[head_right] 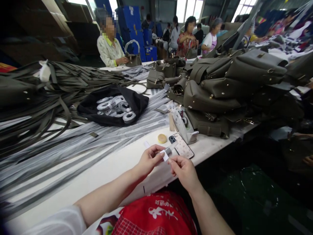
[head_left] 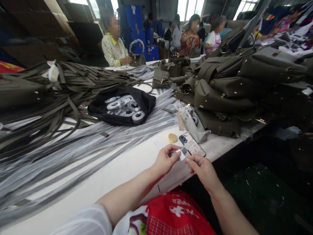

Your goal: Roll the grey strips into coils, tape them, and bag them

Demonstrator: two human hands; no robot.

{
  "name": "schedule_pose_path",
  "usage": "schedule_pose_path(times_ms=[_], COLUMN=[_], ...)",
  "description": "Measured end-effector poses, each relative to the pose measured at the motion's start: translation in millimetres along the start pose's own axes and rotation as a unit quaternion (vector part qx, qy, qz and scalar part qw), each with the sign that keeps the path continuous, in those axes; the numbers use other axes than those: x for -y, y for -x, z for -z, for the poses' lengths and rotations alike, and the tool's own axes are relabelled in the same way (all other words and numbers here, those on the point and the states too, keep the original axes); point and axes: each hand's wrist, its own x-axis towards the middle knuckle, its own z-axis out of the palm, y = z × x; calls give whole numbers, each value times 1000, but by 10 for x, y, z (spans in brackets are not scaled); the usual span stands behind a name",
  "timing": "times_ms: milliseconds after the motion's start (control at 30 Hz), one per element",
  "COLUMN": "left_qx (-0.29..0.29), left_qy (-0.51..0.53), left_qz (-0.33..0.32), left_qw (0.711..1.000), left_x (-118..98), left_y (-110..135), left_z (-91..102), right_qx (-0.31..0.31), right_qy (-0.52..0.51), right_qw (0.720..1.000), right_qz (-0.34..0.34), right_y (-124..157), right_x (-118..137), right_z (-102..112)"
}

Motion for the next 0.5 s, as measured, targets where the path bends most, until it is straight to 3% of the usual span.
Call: schedule_pose_path(times_ms=[333,500], left_qx=[1,-90], left_qy=[-18,-76], left_qz=[-24,-57], left_qw=[1000,991], left_x=[31,-24], left_y=[75,115], left_z=[41,25], right_qx=[16,49], right_qy=[10,-20], right_qw=[999,998], right_qz=[-40,-21], right_y=[-121,-119], right_x=[-82,-149], right_z=[-157,-247])
